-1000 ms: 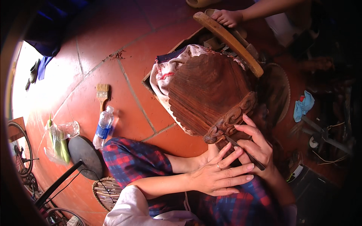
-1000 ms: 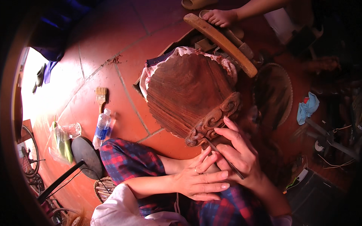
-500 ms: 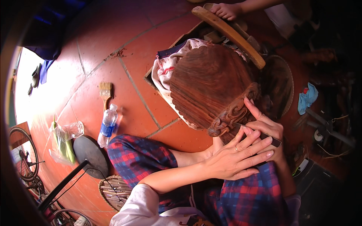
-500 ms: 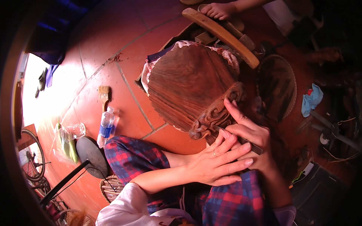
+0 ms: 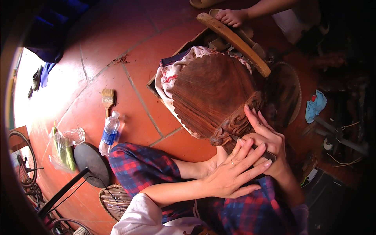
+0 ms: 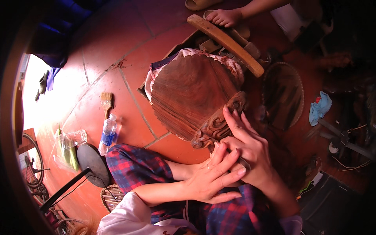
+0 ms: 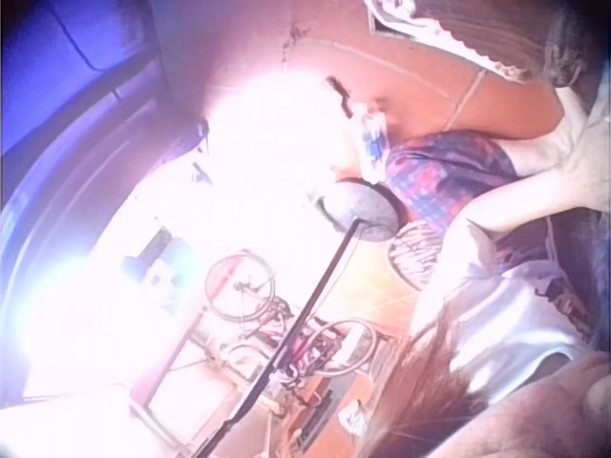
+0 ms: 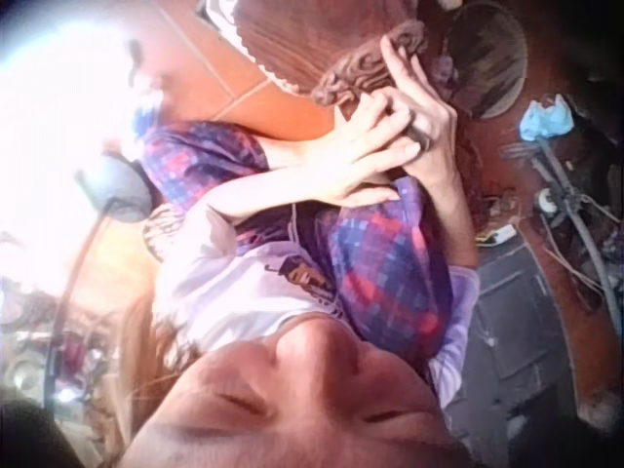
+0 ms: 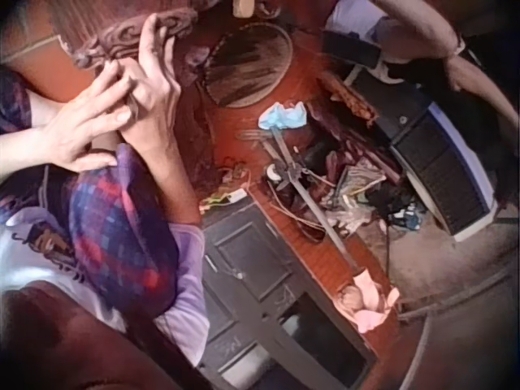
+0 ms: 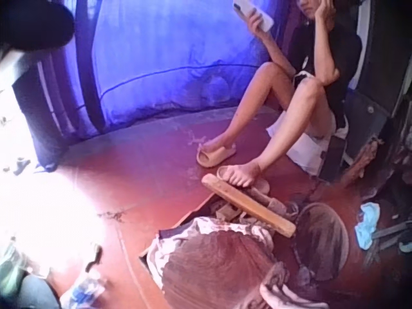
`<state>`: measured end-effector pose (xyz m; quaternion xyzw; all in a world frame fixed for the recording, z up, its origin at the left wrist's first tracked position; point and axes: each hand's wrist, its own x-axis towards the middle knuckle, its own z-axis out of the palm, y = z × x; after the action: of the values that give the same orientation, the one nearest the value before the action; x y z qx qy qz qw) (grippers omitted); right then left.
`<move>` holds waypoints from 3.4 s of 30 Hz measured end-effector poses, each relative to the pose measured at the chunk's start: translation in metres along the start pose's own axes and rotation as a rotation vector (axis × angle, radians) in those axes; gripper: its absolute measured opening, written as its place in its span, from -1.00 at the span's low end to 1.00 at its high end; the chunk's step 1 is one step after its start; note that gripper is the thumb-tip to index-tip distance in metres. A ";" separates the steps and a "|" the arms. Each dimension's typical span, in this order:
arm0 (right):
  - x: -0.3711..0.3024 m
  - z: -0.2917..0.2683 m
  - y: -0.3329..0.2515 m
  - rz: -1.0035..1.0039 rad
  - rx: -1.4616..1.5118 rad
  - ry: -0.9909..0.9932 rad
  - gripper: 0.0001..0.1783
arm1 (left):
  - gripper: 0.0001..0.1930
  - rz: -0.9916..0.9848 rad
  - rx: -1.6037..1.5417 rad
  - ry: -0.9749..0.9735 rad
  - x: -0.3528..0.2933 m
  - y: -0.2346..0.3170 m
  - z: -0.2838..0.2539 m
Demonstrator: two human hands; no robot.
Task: The person sits on the floor and uses a small carving knife to refine the details of a wooden sculpture. They hold the piece steady with one hand while carefully scraping and shaping the surface with the other.
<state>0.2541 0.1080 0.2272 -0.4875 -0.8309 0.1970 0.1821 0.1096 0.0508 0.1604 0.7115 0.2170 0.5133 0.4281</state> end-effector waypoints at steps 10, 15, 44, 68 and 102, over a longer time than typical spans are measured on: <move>0.010 -0.003 -0.005 0.039 0.064 -0.002 -0.74 | -0.19 -0.040 -0.040 -0.025 0.003 0.001 -0.010; 0.009 -0.003 -0.008 0.217 0.187 -0.055 -0.77 | -0.19 -0.053 -0.059 -0.038 0.013 -0.003 -0.014; -0.020 -0.006 -0.028 0.362 0.383 0.248 -0.94 | -0.50 -0.193 -0.460 0.330 -0.017 0.011 -0.006; -0.015 0.019 -0.012 0.343 0.280 0.242 -0.84 | -0.13 -0.380 -0.039 -0.030 -0.031 0.000 -0.006; -0.012 0.026 -0.014 0.303 0.188 0.292 -0.81 | -0.15 -0.637 -0.160 -0.215 -0.019 0.007 -0.029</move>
<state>0.2362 0.0871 0.2103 -0.6109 -0.6911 0.2260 0.3132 0.0745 0.0438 0.1586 0.6222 0.3409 0.2914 0.6416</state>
